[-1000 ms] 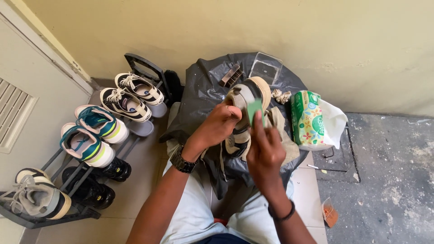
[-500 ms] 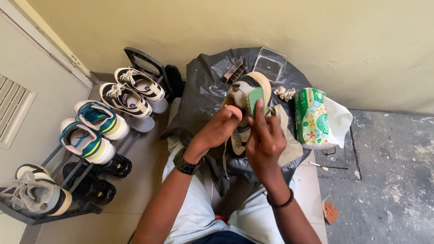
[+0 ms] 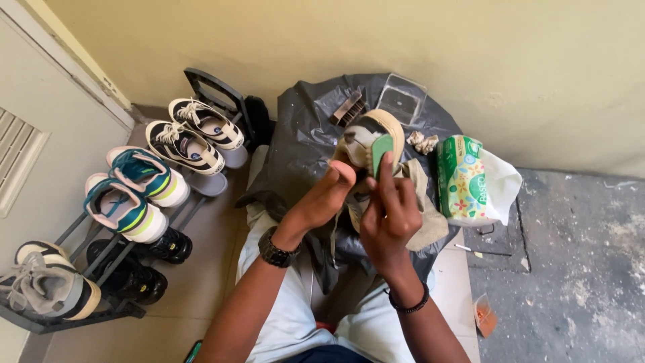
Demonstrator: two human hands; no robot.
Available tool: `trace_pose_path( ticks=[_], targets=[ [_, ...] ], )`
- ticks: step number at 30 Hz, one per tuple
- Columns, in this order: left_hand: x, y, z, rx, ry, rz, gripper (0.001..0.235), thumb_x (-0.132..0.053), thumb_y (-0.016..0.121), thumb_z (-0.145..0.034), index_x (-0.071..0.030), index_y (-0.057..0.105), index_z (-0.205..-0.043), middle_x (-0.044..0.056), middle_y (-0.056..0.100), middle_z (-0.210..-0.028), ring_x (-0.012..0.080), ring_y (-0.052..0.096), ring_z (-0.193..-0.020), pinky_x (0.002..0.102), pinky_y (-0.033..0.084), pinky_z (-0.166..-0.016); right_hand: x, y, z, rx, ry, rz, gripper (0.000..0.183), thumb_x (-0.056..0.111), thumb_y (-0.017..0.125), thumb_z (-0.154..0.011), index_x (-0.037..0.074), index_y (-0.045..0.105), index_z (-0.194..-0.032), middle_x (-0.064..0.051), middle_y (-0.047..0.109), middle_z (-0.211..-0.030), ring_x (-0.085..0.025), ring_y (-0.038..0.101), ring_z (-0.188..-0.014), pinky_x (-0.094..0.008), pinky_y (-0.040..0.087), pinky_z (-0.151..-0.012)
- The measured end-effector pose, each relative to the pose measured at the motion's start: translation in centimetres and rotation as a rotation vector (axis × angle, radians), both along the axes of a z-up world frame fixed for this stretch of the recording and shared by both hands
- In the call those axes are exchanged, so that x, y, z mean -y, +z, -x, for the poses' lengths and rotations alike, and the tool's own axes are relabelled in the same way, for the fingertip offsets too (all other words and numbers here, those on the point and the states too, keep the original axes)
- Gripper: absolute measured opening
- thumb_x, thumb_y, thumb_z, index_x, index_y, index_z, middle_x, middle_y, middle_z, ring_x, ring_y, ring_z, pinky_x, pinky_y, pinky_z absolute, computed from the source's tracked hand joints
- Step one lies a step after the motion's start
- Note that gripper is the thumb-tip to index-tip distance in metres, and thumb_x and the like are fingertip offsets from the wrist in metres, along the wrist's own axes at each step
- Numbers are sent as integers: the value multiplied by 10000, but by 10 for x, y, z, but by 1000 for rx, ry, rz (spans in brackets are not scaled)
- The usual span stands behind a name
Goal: The person scrubs a white sneaker with a green brush, focusing on the upper, sides, and sole. They rotate the shoe to access different areas and finish by adjusting the laces.
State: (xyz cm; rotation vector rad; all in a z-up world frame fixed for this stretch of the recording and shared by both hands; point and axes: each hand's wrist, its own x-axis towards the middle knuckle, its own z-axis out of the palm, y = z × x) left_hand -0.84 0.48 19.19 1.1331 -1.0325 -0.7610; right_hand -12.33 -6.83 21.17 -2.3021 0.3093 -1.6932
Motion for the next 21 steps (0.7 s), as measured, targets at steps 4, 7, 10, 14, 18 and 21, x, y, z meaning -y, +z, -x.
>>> trace_pose_path(
  ticks=[4, 7, 10, 14, 18, 21],
  targets=[
    [-5, 13, 4, 58, 20, 11, 731, -570, 62, -1081, -82, 181, -1612, 237, 224, -1650, 474, 357, -1436, 639, 233, -1209, -7, -4, 1, 46, 32, 4, 450, -91, 691, -954, 2, 637, -1392, -91, 622, -821, -260, 596, -573, -360, 459, -476],
    [0, -15, -6, 64, 46, 25, 721, -566, 71, -1087, -85, 162, -1616, 238, 207, -1654, 471, 351, -1437, 634, 227, -1212, -21, -47, 13, 32, 13, -45, 457, -79, 681, -942, -16, 635, -1392, -101, 615, -801, -265, 608, -583, -333, 482, -495],
    [10, -43, -13, 63, 75, 33, 707, -560, 85, -1097, -89, 133, -1621, 240, 180, -1659, 467, 343, -1438, 628, 218, -1217, -38, -83, 19, -28, 83, -195, 432, -104, 627, -933, -45, 634, -1361, -149, 601, -780, -204, 549, -566, -305, 472, -488],
    [25, -79, -20, 62, 102, 37, 691, -552, 105, -1111, -96, 90, -1630, 244, 141, -1667, 460, 331, -1439, 618, 205, -1225, -27, -71, 12, 4, 63, -161, 456, -91, 658, -931, -8, 634, -1379, -102, 591, -760, -244, 570, -553, -339, 434, -480],
    [19, -64, -16, 34, 125, 19, 737, -599, 76, -1090, -122, 33, -1651, 220, 90, -1685, 453, 297, -1467, 603, 201, -1224, -9, -8, -3, 68, 53, -96, 457, -84, 673, -968, 8, 614, -1413, -97, 588, -784, -240, 545, -578, -331, 417, -507],
    [29, -92, -24, 59, 140, 32, 696, -561, 94, -1107, -126, 66, -1649, 226, 112, -1680, 441, 311, -1458, 596, 200, -1227, -4, 0, -7, 93, 55, -86, 463, -94, 643, -989, -8, 585, -1440, -94, 578, -796, -258, 535, -578, -321, 405, -513]
  ],
)
